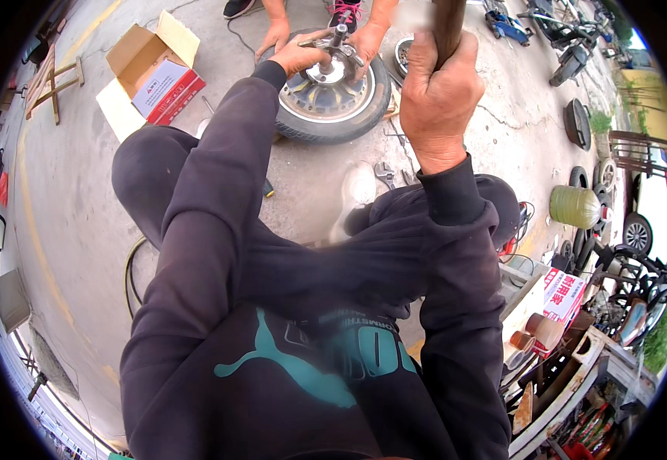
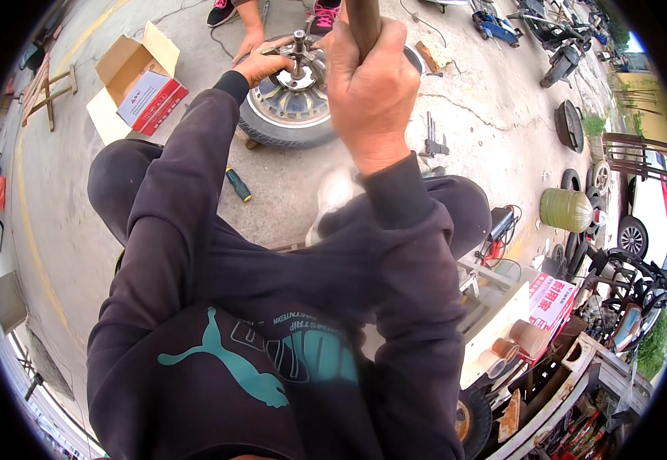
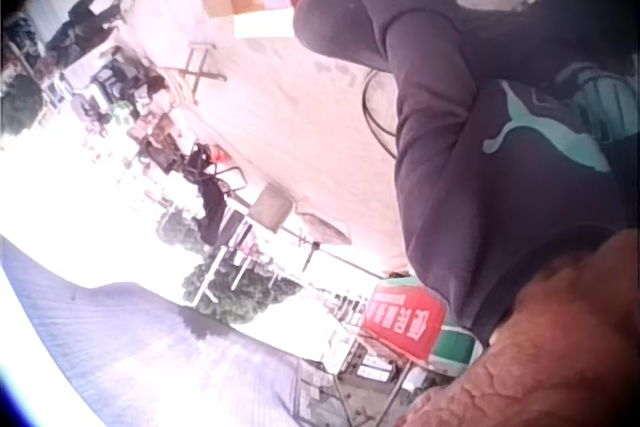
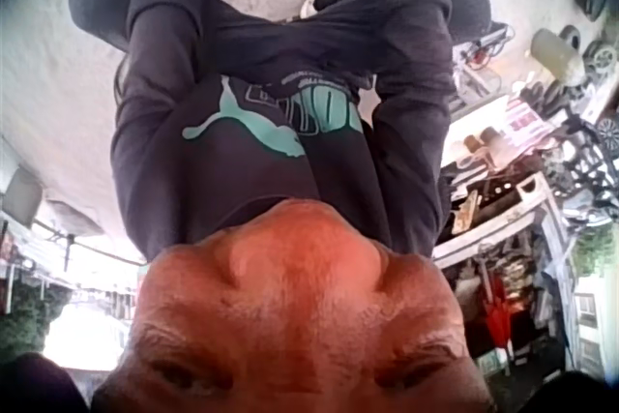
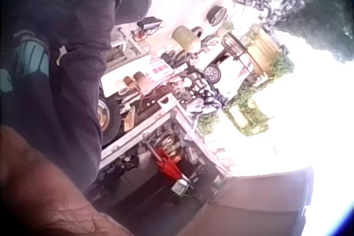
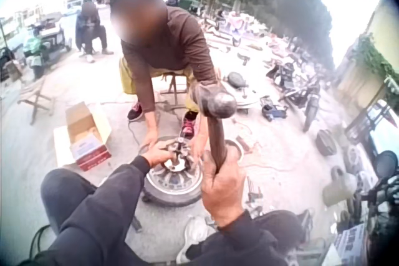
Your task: The person sits on the floor and uses a wrench and hammer to tighten the central hub of a motorcycle wheel. Another person assists by holding the wheel steady. The camera wearer repeatedly strikes the wrench with a hammer to secure the axle nut.
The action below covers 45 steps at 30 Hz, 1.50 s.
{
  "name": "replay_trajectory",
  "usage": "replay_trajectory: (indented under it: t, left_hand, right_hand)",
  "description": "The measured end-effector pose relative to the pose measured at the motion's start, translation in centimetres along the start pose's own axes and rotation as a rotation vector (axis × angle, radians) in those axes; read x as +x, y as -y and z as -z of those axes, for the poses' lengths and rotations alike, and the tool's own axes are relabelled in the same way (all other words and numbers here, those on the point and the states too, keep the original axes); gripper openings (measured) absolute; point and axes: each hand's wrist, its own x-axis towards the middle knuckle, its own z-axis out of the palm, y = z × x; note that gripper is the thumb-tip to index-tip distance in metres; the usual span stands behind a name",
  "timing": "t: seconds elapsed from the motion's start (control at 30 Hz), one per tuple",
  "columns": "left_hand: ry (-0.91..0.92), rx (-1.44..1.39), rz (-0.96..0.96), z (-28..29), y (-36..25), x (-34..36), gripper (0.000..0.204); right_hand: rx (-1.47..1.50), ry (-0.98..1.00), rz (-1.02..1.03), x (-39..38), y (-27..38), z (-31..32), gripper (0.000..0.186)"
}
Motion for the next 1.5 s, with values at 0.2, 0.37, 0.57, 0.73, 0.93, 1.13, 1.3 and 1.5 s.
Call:
replay_trajectory:
  t: [0.2,0.37,0.57,0.73,0.93,1.13,1.3,1.5]
  left_hand:
    - [-0.041,0.040,-0.002,0.2,0.4,0.1,0.069]
    - [-0.003,0.014,0.073,0.4,-1.5,-0.9,0.065]
    - [0.020,-0.015,0.089,-0.5,-1.7,-0.7,0.069]
    - [0.022,-0.037,0.134,0.8,-0.1,-0.1,0.072]
    - [0.061,0.040,0.106,-1.2,-1.0,0.2,0.076]
    - [0.048,-0.012,0.108,-0.5,-2.2,-0.5,0.076]
    - [0.024,0.021,0.123,0.6,0.3,0.0,0.074]
    - [0.043,0.058,0.135,-0.4,-1.0,0.9,0.078]
  right_hand:
    - [-0.500,0.758,-0.445,-2.9,-7.6,0.2,0.046]
    - [-0.185,0.353,-0.417,-1.6,-1.9,1.3,0.037]
    - [-0.220,0.379,-0.068,-1.7,-2.4,0.8,0.033]
    - [-0.386,0.511,-0.283,-0.2,-5.1,0.0,0.049]
    - [-0.121,0.190,-0.108,0.0,-1.5,1.2,0.036]
    - [-0.388,0.661,-0.341,0.2,-6.0,0.1,0.055]
    - [-0.107,0.221,-0.141,2.3,0.0,1.4,0.035]
    - [-0.389,0.687,-0.346,-0.8,-6.1,0.4,0.047]
